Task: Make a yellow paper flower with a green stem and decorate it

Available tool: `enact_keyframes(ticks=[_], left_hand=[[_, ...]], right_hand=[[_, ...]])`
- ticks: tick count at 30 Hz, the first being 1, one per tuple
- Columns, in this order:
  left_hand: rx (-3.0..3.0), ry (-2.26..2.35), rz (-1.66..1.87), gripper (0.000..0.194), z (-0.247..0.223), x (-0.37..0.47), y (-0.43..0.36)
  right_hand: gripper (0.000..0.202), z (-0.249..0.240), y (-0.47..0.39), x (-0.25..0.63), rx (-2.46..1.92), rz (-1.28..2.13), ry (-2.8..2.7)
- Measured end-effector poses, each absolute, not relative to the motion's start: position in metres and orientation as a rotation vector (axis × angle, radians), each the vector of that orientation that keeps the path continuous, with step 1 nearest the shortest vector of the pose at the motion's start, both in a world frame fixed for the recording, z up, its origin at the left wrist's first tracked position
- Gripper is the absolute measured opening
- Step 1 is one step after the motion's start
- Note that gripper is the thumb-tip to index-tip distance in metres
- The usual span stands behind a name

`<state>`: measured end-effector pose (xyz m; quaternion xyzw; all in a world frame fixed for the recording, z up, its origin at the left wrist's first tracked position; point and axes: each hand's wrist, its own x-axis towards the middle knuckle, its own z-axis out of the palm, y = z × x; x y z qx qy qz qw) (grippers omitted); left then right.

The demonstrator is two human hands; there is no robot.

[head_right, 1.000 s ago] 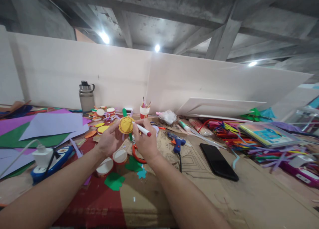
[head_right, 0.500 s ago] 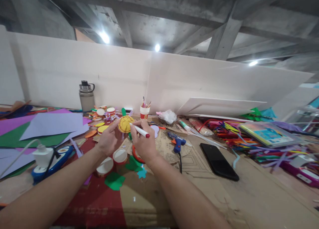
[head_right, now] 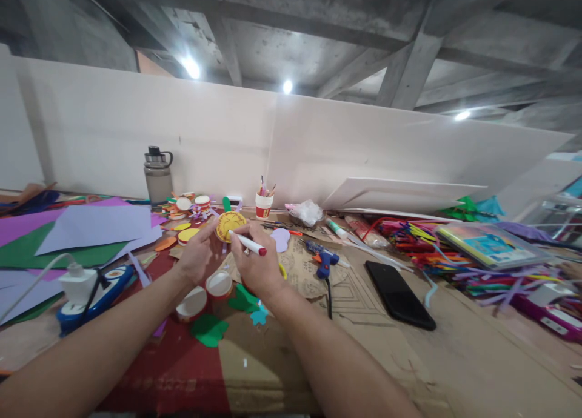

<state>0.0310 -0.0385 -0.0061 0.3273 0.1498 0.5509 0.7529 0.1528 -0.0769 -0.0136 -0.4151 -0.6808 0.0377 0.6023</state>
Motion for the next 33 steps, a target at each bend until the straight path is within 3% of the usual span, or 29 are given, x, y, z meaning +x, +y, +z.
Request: enact_keyframes(ticks=[33], left_hand=[[0.717, 0.276, 1.231, 0.034, -0.007, 0.0311, -0.0369]], right_hand=[[0.013, -0.0109, -0.0783, 0.1557, -0.921, 0.183, -1.506]])
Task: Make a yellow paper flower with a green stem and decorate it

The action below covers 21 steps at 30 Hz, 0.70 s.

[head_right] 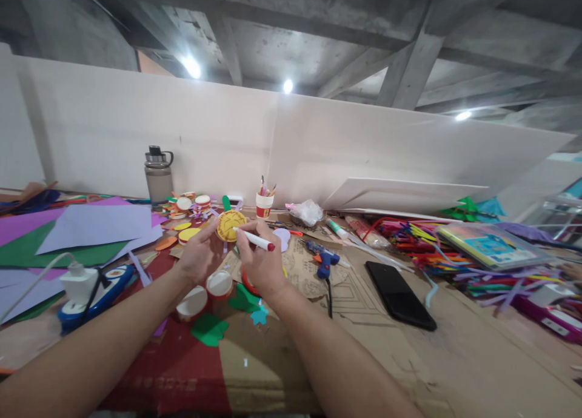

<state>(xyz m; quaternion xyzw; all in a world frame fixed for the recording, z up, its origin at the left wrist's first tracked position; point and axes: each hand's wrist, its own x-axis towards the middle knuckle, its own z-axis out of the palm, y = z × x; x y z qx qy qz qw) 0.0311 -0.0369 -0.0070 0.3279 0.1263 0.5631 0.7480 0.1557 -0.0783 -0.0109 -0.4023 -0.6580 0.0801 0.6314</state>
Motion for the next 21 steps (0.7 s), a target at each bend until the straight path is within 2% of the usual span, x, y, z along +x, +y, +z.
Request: enact_keyframes(ticks=[21], left_hand=[[0.696, 0.262, 1.238, 0.034, -0.0053, 0.0294, -0.036]], right_hand=[[0.009, -0.0064, -0.0787, 0.1586, -0.959, 0.105, -1.494]])
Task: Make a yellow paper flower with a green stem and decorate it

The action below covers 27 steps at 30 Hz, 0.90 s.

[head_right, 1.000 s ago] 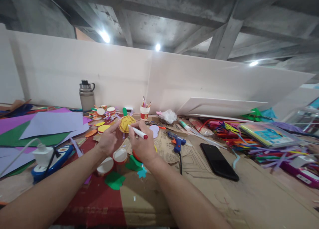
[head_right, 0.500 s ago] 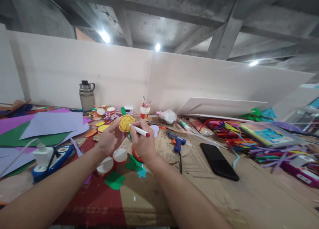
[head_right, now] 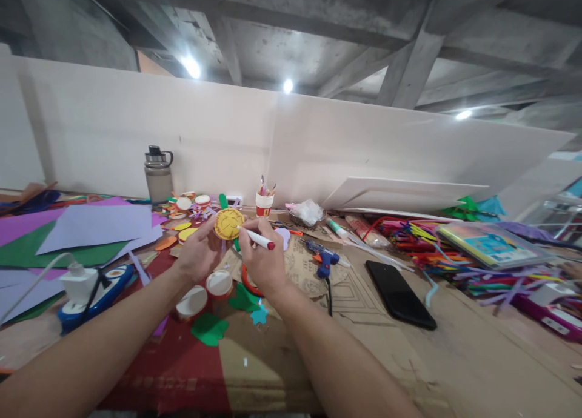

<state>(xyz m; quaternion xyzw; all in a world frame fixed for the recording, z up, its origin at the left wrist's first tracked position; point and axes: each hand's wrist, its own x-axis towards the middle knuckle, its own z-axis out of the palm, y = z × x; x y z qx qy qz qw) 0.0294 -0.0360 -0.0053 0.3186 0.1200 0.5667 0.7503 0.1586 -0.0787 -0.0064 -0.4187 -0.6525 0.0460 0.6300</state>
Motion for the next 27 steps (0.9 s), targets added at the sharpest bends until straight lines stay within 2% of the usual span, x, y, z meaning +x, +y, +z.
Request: enact_keyframes(ticks=[27], left_hand=[[0.731, 0.288, 1.206, 0.033, -0.011, 0.029, -0.032]], right_hand=[[0.008, -0.006, -0.079, 0.159, -0.938, 0.142, -1.48]])
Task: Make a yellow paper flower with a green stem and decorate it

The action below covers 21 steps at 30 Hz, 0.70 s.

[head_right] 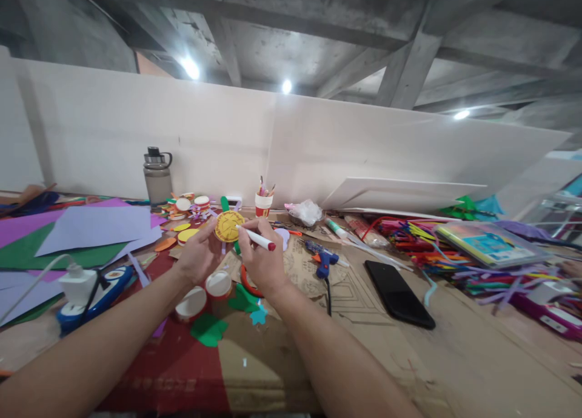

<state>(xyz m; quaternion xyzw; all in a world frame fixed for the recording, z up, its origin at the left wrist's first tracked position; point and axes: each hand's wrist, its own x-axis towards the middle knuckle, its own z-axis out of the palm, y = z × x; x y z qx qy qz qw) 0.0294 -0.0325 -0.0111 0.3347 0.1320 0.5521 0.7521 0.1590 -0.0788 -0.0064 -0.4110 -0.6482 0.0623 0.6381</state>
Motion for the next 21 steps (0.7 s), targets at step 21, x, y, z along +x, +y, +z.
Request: enact_keyframes(ticks=[21], left_hand=[[0.762, 0.281, 1.192, 0.034, -0.017, 0.027, -0.024]], right_hand=[[0.008, -0.007, -0.078, 0.158, -0.928, 0.166, -1.468]])
